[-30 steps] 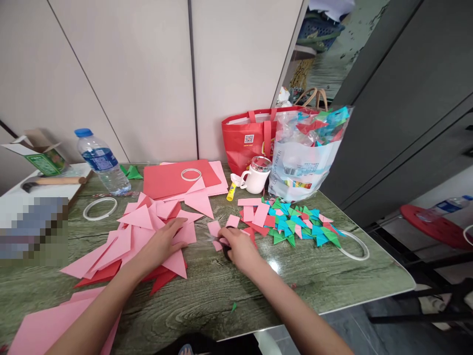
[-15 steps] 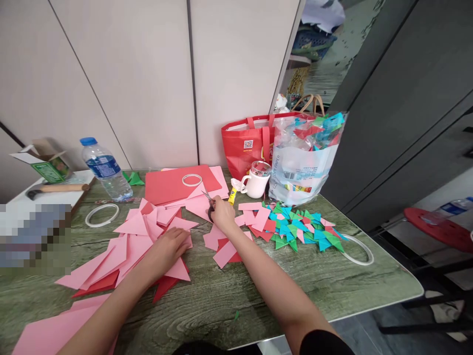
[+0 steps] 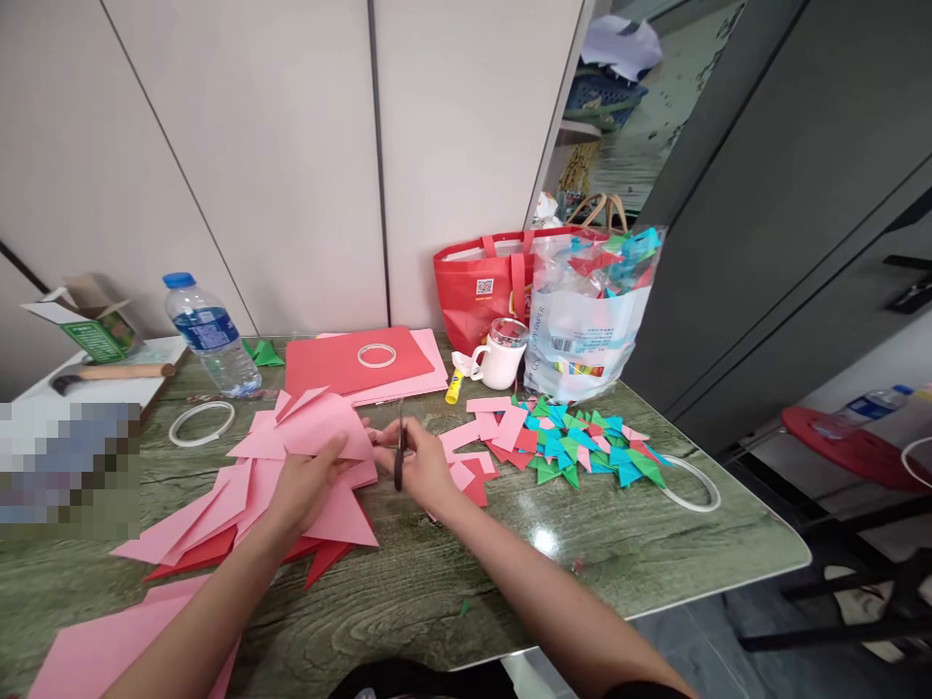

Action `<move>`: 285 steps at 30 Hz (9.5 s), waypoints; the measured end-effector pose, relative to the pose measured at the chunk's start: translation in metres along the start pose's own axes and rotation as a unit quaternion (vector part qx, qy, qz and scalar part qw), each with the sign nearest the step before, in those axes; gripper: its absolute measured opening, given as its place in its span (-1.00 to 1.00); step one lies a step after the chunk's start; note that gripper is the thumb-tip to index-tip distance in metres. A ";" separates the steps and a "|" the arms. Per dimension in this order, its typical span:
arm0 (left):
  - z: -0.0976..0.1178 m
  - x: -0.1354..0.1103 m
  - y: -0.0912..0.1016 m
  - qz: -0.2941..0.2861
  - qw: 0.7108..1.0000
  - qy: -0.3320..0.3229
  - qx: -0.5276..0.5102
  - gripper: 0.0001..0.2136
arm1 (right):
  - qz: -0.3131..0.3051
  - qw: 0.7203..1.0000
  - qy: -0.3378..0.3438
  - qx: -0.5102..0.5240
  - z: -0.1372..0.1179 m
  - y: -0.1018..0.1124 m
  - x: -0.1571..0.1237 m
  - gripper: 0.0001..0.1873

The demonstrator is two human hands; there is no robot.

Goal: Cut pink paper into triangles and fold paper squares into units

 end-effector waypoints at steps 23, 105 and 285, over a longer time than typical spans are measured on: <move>-0.016 -0.019 -0.026 -0.192 0.967 0.078 0.150 -0.62 | 0.167 0.938 -0.187 0.239 0.027 0.031 0.004 -0.56; 0.009 -0.017 -0.012 -0.175 0.962 0.051 0.203 -0.54 | -0.239 0.936 -0.231 0.113 0.020 -0.033 -0.042 -0.63; 0.020 -0.018 -0.010 -0.122 0.954 -0.069 0.266 -0.52 | -0.290 0.928 -0.178 0.150 0.009 -0.038 -0.045 -0.57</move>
Point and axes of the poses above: each hand's wrist, its own x-axis towards the middle knuckle, its own y-axis out of the back of the hand, z = x × y, the point moved 9 cm from there along x, towards the middle knuckle, and after that the axes turned 12 degrees about z, right-handed, at the moved point
